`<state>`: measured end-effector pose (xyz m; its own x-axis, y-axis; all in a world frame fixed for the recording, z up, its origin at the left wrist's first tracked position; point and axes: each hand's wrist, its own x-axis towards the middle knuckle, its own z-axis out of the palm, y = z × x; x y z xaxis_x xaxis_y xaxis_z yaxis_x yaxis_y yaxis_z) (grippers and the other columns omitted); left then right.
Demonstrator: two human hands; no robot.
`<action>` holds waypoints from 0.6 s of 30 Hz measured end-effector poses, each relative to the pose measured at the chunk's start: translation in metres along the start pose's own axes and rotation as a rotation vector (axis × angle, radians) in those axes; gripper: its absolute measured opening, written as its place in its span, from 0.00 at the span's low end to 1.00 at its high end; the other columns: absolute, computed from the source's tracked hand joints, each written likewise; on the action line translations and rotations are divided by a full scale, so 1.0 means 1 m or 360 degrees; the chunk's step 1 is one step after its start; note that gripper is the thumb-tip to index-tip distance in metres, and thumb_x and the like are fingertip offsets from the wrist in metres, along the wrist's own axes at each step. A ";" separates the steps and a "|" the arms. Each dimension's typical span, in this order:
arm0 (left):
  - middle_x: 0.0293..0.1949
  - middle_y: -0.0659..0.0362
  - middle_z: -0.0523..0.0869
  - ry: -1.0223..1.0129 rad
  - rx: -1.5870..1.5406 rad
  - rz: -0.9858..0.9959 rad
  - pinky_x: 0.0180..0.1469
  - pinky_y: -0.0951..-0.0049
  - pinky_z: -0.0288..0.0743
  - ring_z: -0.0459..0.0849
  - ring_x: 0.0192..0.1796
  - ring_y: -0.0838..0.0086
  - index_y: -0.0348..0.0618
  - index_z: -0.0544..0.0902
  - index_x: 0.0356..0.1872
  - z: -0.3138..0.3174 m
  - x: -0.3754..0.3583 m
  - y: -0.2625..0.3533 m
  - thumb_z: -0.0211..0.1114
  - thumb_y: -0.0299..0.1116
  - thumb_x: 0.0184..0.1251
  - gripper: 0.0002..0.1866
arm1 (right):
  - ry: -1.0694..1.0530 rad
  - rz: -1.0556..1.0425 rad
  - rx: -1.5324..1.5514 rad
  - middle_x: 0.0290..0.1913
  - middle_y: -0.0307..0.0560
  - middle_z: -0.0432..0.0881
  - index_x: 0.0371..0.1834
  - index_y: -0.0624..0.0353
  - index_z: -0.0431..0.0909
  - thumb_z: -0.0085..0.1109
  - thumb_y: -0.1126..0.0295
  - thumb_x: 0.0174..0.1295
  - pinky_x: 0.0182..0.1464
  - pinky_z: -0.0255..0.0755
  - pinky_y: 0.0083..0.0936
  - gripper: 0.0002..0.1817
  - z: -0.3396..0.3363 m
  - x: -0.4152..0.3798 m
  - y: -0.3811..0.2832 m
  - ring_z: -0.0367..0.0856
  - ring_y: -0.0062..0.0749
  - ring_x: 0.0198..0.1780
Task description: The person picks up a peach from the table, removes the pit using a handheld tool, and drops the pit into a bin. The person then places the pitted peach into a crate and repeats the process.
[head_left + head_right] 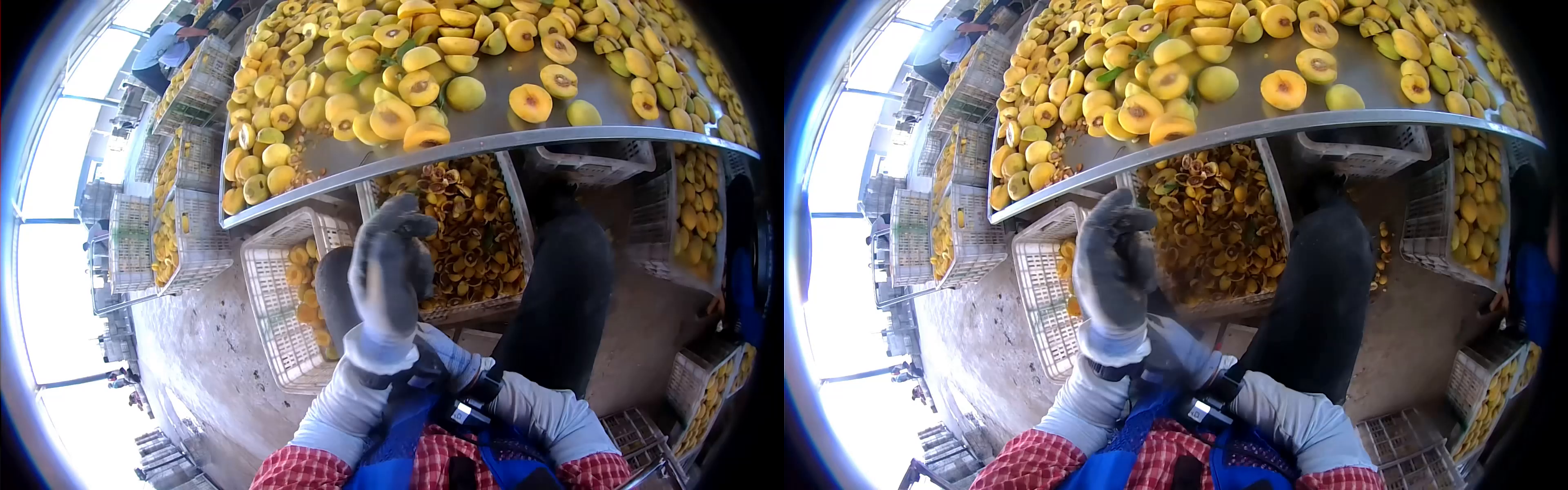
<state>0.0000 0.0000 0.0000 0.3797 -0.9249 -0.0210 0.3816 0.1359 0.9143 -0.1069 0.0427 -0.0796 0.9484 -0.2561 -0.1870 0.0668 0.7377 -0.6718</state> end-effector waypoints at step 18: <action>0.52 0.53 0.80 -0.0546 0.2166 -0.0053 0.54 0.66 0.74 0.81 0.50 0.62 0.53 0.68 0.62 -0.075 0.239 -0.009 0.72 0.35 0.50 0.35 | 0.1000 0.0067 0.0832 0.27 0.38 0.74 0.48 0.55 0.72 0.55 0.51 0.66 0.20 0.63 0.16 0.20 -0.038 -0.008 -0.061 0.70 0.18 0.20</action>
<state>0.1505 -0.1957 -0.0438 0.0893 -0.9872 -0.1324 -0.7932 -0.1509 0.5900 -0.1302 -0.0245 -0.0645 0.6127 -0.4096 -0.6759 0.3184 0.9107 -0.2632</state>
